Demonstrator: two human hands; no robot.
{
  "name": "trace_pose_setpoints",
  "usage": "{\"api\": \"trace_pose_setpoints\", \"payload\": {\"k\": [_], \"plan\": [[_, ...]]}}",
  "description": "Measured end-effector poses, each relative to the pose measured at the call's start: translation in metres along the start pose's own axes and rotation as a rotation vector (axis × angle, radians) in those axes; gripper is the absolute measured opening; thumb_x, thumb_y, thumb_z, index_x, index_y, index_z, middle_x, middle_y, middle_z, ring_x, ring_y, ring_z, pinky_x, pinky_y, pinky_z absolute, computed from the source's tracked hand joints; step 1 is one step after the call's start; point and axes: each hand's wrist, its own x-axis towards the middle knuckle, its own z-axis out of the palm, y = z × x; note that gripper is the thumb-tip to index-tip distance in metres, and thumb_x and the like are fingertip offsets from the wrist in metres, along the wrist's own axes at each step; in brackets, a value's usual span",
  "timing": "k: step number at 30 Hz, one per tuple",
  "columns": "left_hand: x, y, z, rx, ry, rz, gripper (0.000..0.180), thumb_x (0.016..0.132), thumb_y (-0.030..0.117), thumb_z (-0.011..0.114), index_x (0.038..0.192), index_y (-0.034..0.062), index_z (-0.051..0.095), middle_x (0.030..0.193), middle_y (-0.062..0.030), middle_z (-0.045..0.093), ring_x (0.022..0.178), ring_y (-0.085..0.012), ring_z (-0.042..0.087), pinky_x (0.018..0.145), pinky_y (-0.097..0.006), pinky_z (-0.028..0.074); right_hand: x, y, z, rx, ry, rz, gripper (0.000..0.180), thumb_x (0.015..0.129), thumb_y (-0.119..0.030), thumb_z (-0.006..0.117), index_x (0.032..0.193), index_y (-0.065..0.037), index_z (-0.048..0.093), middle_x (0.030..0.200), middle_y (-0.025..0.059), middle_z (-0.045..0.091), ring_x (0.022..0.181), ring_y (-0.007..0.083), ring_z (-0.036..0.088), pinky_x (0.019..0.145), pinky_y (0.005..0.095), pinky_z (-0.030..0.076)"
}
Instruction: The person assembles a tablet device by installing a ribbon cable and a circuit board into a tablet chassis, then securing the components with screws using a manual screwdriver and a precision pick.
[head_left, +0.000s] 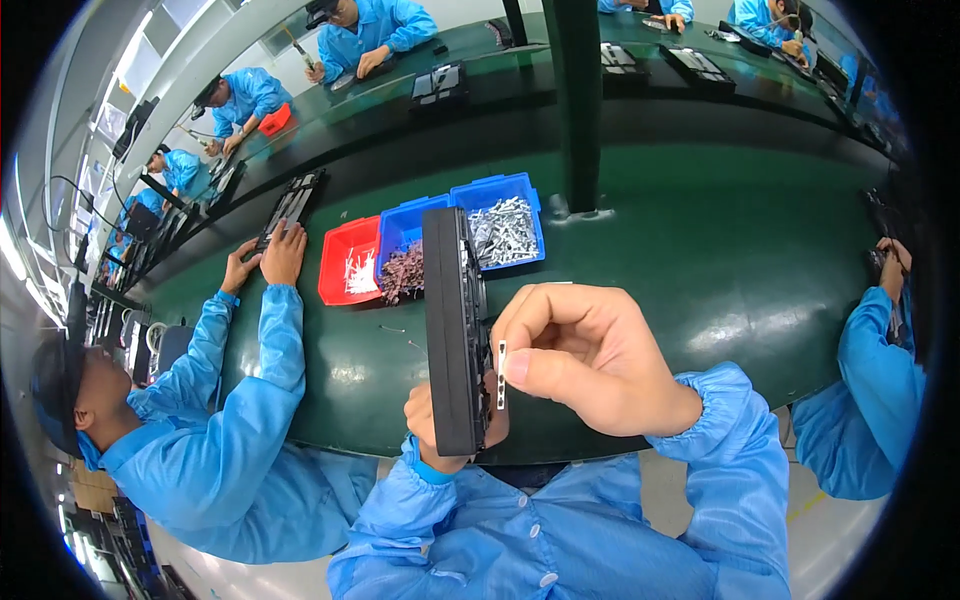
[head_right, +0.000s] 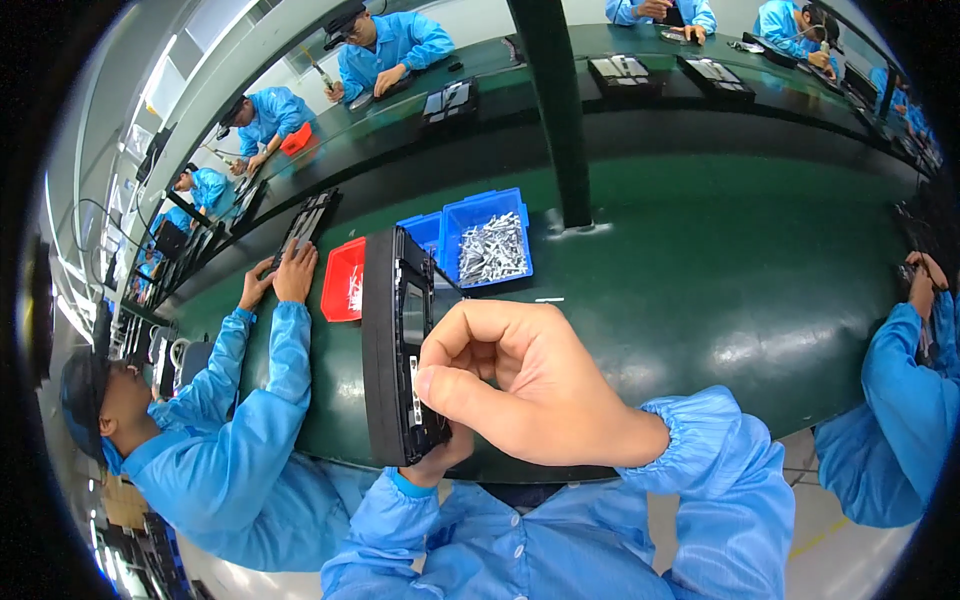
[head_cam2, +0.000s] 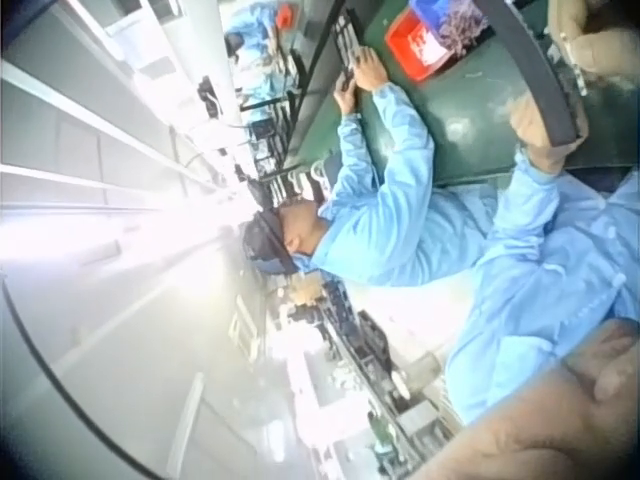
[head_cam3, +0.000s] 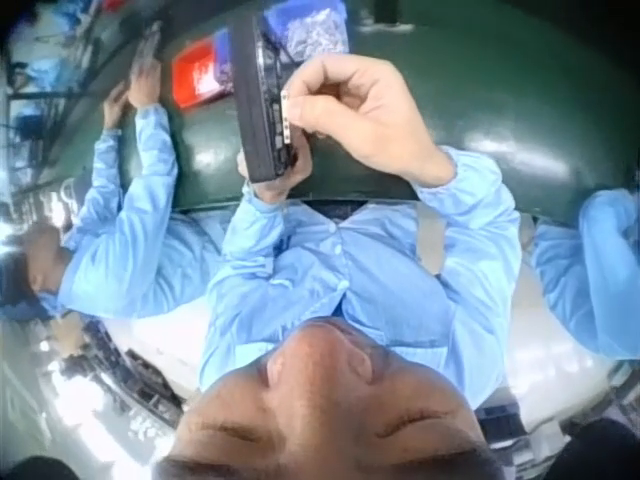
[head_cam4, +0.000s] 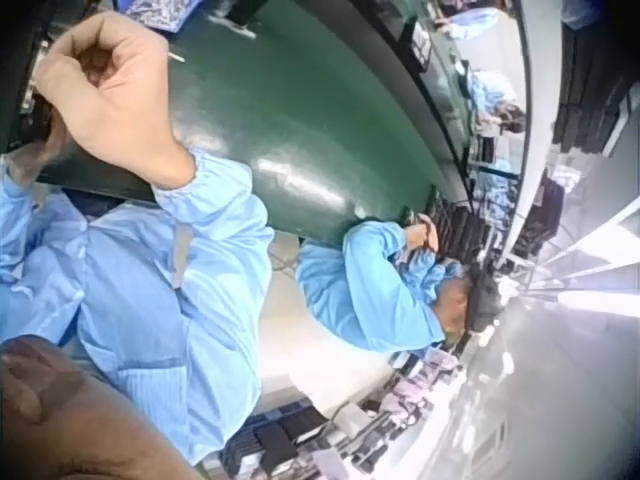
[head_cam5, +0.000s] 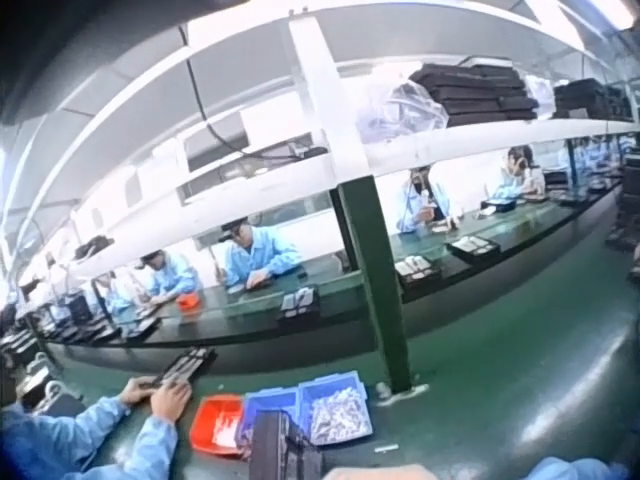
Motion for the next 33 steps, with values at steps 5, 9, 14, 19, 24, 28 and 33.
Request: {"api": "trace_pose_setpoints", "payload": {"k": [5,9,14,19,24,28,33], "plan": [[0.002,0.007,-0.002,0.008,0.015,0.000,0.012,0.069,0.000,0.074,0.074,-0.0001,0.063,0.062,-0.0082,0.060,0.046,-0.0226,0.059,0.043,-0.029,0.046,0.001,0.013,-0.001,-0.035,-0.057,-0.020,0.002,0.090,0.001,0.062,0.089,0.003,0.061,0.098,0.0075,0.058,0.088,0.0105,0.056,0.077,0.0255,0.048],[0.000,0.009,-0.001,-0.025,-0.004,-0.013,0.012,0.069,0.002,0.073,0.076,-0.0007,0.063,0.062,-0.0088,0.059,0.047,-0.0234,0.059,0.044,-0.029,0.046,0.002,0.014,0.001,-0.006,-0.024,-0.017,0.004,0.090,0.001,0.062,0.087,0.003,0.060,0.097,0.0068,0.056,0.087,0.0100,0.056,0.077,0.0254,0.047],[0.005,0.017,-0.002,-0.019,0.014,-0.040,0.010,0.070,0.002,0.071,0.075,-0.0010,0.062,0.060,-0.0087,0.059,0.046,-0.0234,0.059,0.043,-0.030,0.046,-0.001,0.017,0.003,-0.041,-0.012,-0.075,0.005,0.089,0.000,0.063,0.087,0.003,0.060,0.098,0.0074,0.055,0.087,0.0098,0.055,0.076,0.0251,0.047],[0.024,0.033,-0.006,0.029,0.058,0.002,0.009,0.072,0.003,0.070,0.075,-0.0016,0.063,0.060,-0.0089,0.059,0.046,-0.0226,0.059,0.044,-0.029,0.047,-0.001,0.021,0.002,-0.052,-0.021,-0.109,0.005,0.089,0.000,0.064,0.088,0.002,0.059,0.096,0.0064,0.056,0.087,0.0095,0.057,0.079,0.0265,0.049],[0.025,0.035,-0.006,0.032,0.059,0.018,0.008,0.072,0.003,0.070,0.073,-0.0012,0.063,0.059,-0.0088,0.059,0.046,-0.0224,0.059,0.044,-0.029,0.047,-0.002,0.018,0.005,-0.044,-0.010,-0.112,0.005,0.089,0.001,0.063,0.086,0.002,0.059,0.096,0.0084,0.055,0.087,0.0110,0.054,0.079,0.0263,0.045],[0.024,0.036,-0.009,0.044,0.031,0.022,0.007,0.071,0.002,0.070,0.073,-0.0009,0.064,0.060,-0.0084,0.060,0.046,-0.0225,0.060,0.044,-0.029,0.047,-0.002,0.020,0.005,-0.027,-0.007,-0.123,0.006,0.088,0.001,0.064,0.084,0.002,0.059,0.096,0.0091,0.055,0.086,0.0111,0.053,0.077,0.0262,0.045],[0.025,0.035,-0.008,0.067,0.030,0.098,0.009,0.070,0.001,0.071,0.075,-0.0014,0.064,0.061,-0.0086,0.061,0.048,-0.0225,0.061,0.044,-0.029,0.047,-0.002,0.020,0.004,0.000,0.008,-0.100,0.008,0.086,0.004,0.062,0.080,0.001,0.057,0.094,0.0089,0.055,0.085,0.0107,0.053,0.076,0.0254,0.044]]}}
